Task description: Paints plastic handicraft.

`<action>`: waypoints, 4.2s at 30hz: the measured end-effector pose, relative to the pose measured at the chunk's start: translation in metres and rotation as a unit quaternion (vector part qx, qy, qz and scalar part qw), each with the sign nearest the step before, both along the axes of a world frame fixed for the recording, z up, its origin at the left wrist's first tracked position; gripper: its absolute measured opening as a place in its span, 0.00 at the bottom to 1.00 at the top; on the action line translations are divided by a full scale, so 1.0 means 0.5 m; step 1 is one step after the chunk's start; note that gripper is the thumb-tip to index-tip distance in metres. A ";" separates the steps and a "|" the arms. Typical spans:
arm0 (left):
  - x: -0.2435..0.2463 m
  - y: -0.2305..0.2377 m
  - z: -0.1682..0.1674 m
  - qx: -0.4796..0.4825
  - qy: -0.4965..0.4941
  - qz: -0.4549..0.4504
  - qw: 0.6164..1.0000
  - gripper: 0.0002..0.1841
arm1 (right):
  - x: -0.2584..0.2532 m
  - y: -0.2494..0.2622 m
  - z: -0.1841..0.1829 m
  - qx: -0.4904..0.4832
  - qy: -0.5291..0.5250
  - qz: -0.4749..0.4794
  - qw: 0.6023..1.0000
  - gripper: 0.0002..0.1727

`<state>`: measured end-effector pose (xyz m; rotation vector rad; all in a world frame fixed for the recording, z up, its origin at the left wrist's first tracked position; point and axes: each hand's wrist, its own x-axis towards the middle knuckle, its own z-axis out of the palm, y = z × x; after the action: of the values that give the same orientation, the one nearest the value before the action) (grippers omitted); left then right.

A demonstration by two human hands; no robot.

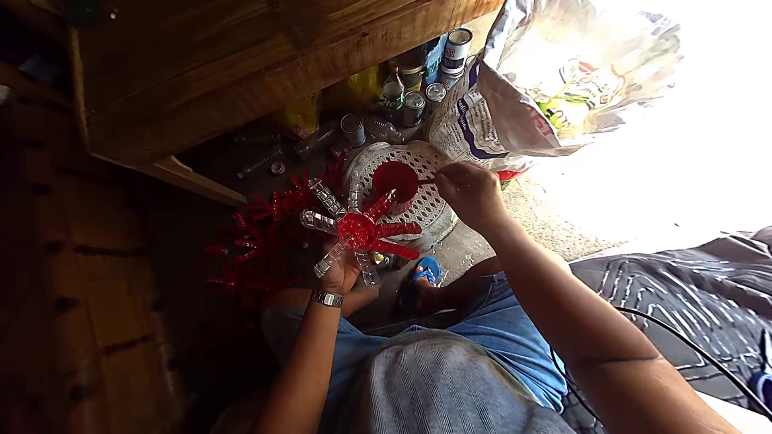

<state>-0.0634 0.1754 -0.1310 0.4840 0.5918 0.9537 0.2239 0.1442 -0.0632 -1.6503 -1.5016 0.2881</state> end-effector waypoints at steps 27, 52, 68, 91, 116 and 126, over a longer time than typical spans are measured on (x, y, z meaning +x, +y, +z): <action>-0.004 0.001 0.000 -0.017 0.027 -0.012 0.999 0.16 | -0.040 -0.049 -0.025 0.076 -0.016 0.076 0.994 0.09; 0.001 0.005 0.006 0.007 0.043 -0.003 0.999 0.25 | -0.044 -0.041 -0.011 0.073 -0.035 0.068 0.994 0.09; 0.002 -0.001 0.008 0.004 0.055 -0.004 0.998 0.19 | -0.051 -0.046 -0.005 0.090 -0.022 0.074 0.993 0.08; 0.003 0.000 0.011 0.000 0.049 0.002 0.999 0.22 | -0.054 -0.044 -0.002 0.070 -0.039 0.085 0.993 0.09; 0.003 0.002 0.013 0.002 0.051 0.000 0.999 0.24 | -0.069 -0.038 -0.009 0.094 -0.034 0.106 0.989 0.09; 0.001 0.000 0.005 0.005 0.042 -0.003 0.999 0.22 | -0.071 -0.032 -0.006 0.084 -0.022 0.095 0.992 0.09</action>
<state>-0.0630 0.1753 -0.1285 0.5357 0.6612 0.9351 0.1884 0.1281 -0.0663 -1.3923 -1.6725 0.2215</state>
